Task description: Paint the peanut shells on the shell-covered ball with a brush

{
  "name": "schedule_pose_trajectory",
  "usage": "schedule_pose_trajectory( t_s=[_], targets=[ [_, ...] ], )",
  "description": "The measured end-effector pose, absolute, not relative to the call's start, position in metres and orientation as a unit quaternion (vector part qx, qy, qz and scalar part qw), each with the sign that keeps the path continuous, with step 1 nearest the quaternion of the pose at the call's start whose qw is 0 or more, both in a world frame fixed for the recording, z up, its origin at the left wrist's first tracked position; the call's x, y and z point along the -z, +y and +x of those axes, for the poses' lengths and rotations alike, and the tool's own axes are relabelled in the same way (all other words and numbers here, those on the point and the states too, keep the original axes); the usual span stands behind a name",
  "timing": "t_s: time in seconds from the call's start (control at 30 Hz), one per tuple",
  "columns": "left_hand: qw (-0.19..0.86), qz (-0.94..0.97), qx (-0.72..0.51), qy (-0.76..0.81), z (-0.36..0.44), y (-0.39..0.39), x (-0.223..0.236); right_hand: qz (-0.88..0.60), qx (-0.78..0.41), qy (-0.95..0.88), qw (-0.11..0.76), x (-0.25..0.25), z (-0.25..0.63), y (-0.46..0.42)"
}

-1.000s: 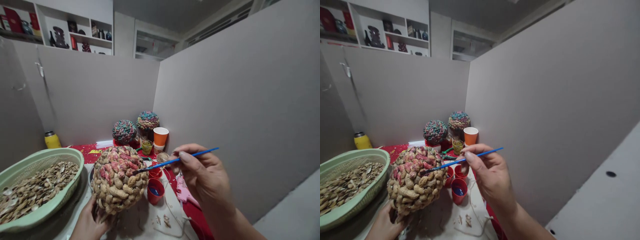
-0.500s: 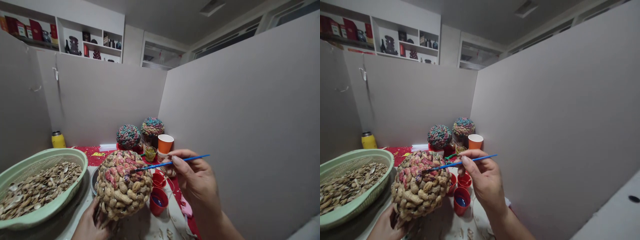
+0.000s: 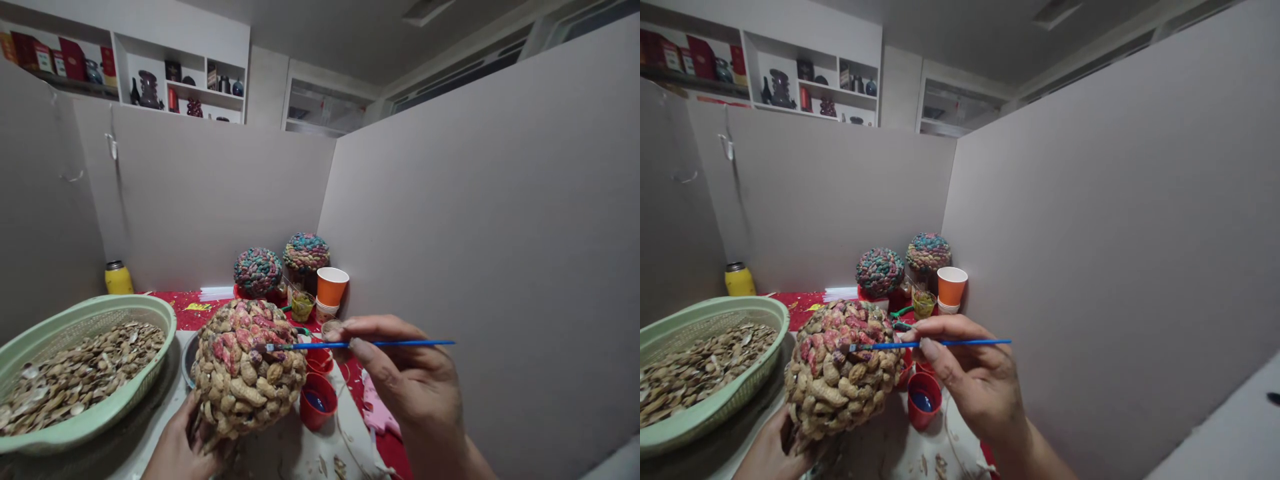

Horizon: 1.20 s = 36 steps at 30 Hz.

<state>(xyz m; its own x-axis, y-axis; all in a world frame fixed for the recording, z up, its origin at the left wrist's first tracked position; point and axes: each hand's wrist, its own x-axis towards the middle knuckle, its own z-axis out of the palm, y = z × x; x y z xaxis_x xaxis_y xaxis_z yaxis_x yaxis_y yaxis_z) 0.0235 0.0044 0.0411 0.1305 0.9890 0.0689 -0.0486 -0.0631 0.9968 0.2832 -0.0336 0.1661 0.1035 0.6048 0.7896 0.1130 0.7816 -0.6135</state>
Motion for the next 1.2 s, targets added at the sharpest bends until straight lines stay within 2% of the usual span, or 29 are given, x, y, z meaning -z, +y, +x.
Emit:
schedule_pose_trajectory(
  t_s=[0.2,0.4,0.67,0.83,1.1,1.2],
  targets=[
    [0.496,0.589,-0.464,0.438,0.017,0.009,-0.039,-0.25,-0.141,-0.648,0.706,-0.163,0.283,-0.035],
    [0.5,0.583,-0.46,0.445,0.019,0.01,-0.036,-0.28,-0.079,-0.686,0.667,-0.163,0.284,-0.032],
    [0.494,0.571,-0.474,0.452,0.024,0.005,-0.043,-0.259,-0.073,-0.665,0.697,-0.163,0.289,-0.038],
    [0.477,0.539,-0.532,0.446,0.026,0.003,-0.036,-0.252,-0.065,-0.694,0.672,-0.163,0.283,-0.035],
    [0.456,0.61,-0.458,0.459,0.014,0.015,-0.03,-0.258,-0.028,-0.671,0.695,-0.163,0.29,-0.038],
    [0.428,0.601,-0.489,0.465,0.017,0.015,-0.025,-0.248,-0.047,-0.666,0.702,-0.164,0.288,-0.038]
  ],
)
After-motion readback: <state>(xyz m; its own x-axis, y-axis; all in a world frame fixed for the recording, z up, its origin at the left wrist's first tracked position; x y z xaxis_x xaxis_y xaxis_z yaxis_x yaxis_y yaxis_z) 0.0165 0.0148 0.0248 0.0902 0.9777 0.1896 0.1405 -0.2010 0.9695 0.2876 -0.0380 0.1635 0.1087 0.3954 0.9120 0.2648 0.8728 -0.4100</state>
